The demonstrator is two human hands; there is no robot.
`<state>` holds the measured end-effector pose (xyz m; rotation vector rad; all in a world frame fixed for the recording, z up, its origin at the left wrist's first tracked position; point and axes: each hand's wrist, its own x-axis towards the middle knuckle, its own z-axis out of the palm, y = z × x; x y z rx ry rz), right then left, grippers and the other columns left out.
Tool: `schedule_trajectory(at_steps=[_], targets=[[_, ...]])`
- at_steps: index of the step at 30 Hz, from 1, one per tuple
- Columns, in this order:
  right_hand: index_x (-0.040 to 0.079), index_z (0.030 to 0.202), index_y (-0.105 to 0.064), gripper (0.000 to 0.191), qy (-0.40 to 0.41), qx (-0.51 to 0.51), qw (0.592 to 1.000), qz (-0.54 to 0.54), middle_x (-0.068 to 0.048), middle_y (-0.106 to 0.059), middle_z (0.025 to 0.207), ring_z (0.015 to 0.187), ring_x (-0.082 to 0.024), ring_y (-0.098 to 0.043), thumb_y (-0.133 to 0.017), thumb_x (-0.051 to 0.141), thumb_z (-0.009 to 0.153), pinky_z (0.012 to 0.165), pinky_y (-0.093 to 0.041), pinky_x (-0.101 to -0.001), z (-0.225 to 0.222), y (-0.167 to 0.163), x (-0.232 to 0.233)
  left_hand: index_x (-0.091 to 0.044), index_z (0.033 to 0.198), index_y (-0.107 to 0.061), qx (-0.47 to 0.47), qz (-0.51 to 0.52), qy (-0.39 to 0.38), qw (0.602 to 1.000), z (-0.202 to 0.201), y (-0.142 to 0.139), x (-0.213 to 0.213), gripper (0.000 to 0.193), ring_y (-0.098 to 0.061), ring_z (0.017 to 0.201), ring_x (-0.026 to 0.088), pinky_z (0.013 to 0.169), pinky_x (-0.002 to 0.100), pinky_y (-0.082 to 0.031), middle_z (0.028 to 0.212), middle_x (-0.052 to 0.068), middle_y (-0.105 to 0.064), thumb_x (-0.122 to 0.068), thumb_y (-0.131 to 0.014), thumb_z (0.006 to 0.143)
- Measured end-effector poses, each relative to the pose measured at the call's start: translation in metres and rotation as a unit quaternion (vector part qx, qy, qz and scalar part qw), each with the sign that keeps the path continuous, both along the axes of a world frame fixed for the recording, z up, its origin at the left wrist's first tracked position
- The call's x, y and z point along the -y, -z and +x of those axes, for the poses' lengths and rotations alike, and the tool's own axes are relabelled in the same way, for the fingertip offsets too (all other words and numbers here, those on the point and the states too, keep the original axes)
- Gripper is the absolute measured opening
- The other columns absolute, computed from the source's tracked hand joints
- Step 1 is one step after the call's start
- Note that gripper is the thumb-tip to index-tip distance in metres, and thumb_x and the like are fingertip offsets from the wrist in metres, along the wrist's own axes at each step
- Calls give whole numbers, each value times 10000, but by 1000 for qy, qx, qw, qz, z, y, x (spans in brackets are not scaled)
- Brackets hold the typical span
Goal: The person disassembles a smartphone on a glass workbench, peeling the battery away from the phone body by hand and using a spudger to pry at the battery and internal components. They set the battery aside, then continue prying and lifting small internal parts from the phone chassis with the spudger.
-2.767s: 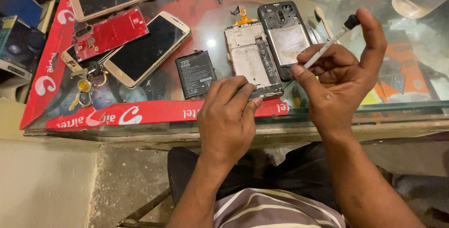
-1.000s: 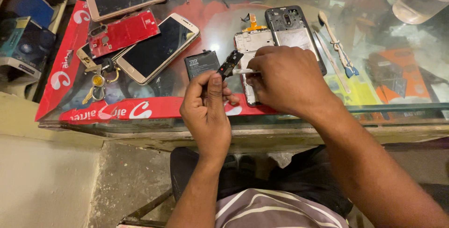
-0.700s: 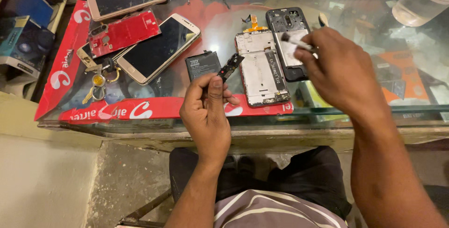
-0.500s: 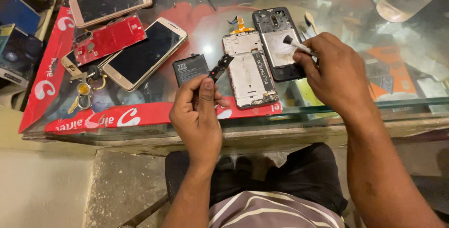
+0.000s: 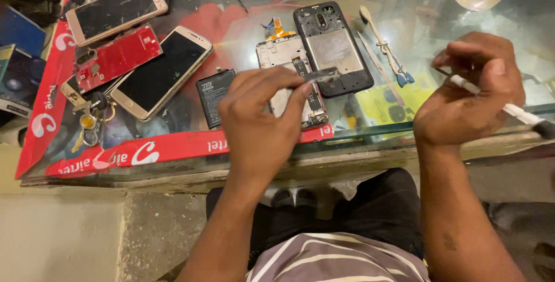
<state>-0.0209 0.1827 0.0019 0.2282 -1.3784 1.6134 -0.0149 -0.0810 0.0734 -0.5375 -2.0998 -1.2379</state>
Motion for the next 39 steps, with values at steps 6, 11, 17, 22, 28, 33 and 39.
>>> schedule_trajectory(at_steps=[6,11,17,22,28,33,39], targets=[[-39,832,-582,765,0,29,1000,10,-179,-621,779,536,-198,-444,-259,571,1162,541,-373,-274,-1,18,-10,-105,787,-788,29,-151,37,987,-67,-4,-37,103,-642,898,317,911,472,-473,763,115,-699,-187,-843,757],[-43,880,-578,755,16,47,998,43,-164,-612,765,574,-208,-547,-308,599,1169,542,-447,-291,3,18,-3,-131,792,-815,66,-248,-5,966,-87,0,-46,124,-614,943,354,912,481,-459,887,158,-698,-206,-845,699],[-88,932,-572,699,12,51,998,26,-179,-571,818,600,-245,-553,-400,535,1198,541,-465,-325,4,15,-1,-70,974,-785,10,-100,74,992,-37,-13,-6,90,-644,1047,297,951,413,-514,1065,85,-736,-96,-768,889],[-77,981,-557,701,-14,24,1000,13,-187,-597,872,659,-281,-630,-380,578,1158,570,-495,-334,6,16,-3,-24,981,-764,75,-76,37,994,29,9,16,138,-646,999,282,880,395,-523,1035,100,-685,-67,-772,850],[-85,979,-557,681,-22,42,999,28,-208,-608,858,708,-301,-669,-390,558,1130,595,-534,-349,1,15,-6,15,1003,-737,10,-129,19,991,37,23,7,162,-611,1044,323,926,438,-511,1076,138,-650,-26,-756,848],[-86,937,-575,712,-19,73,996,52,-214,-639,839,698,-280,-659,-377,566,1145,623,-534,-339,2,16,-8,12,971,-744,21,-111,19,993,36,23,3,118,-622,1020,316,905,438,-520,1059,133,-664,-24,-753,859],[-81,931,-584,594,-30,64,996,53,-174,-623,825,670,-253,-649,-522,458,1173,579,-528,-327,1,2,1,-10,968,-763,23,-78,15,997,36,30,6,106,-625,1015,298,895,421,-523,1034,106,-669,-35,-759,866]])
